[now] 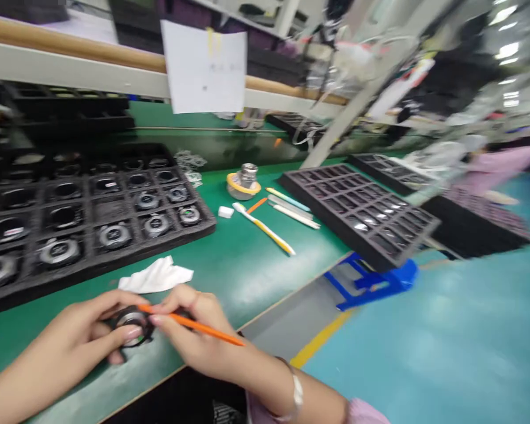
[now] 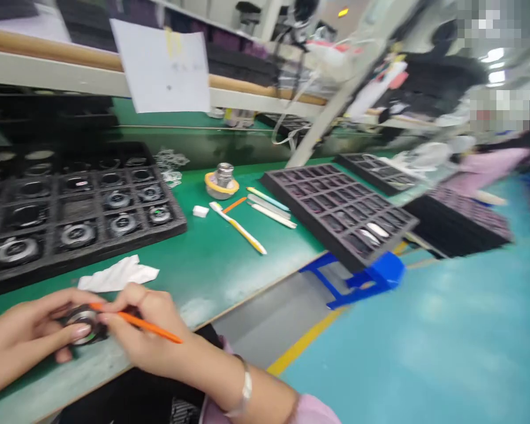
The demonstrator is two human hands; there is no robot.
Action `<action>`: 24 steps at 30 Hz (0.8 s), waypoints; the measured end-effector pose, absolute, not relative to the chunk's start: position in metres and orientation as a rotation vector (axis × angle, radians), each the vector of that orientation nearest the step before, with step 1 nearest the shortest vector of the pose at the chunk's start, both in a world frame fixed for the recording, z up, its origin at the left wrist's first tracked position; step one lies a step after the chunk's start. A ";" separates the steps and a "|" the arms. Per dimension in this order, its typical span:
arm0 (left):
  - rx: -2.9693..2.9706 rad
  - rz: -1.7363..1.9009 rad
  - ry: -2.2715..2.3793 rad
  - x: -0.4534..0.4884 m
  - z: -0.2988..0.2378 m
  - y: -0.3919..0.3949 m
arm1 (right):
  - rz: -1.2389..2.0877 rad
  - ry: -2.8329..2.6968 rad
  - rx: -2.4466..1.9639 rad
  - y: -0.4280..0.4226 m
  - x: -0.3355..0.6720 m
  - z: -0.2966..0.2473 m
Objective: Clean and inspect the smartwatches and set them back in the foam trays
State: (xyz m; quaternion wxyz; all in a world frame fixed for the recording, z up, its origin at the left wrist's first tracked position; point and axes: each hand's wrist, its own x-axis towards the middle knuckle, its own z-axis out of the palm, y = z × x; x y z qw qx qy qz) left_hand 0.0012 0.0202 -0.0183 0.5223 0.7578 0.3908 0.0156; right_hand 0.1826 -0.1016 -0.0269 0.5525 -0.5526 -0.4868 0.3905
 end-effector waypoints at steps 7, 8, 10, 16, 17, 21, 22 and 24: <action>1.583 0.078 0.784 0.013 0.006 0.009 | 0.977 -1.145 -1.251 -0.110 0.184 -0.036; 1.556 0.095 0.772 0.012 0.006 0.009 | 0.956 -1.161 -1.253 -0.111 0.182 -0.037; 1.520 0.114 0.754 0.011 0.004 0.008 | 0.873 -1.212 -1.284 -0.118 0.182 -0.038; 1.502 0.124 0.733 0.011 0.003 0.008 | 0.784 -1.261 -1.325 -0.125 0.185 -0.035; 1.498 0.127 0.726 0.011 0.003 0.008 | 0.796 -1.254 -1.320 -0.122 0.184 -0.034; 1.503 0.113 0.723 0.011 0.003 0.009 | 0.715 -1.262 -1.343 -0.122 0.181 -0.032; 1.507 0.111 0.727 0.011 0.004 0.008 | 0.687 -1.278 -1.356 -0.125 0.180 -0.031; 1.505 0.113 0.736 0.011 0.005 0.008 | 0.668 -1.311 -1.381 -0.132 0.180 -0.030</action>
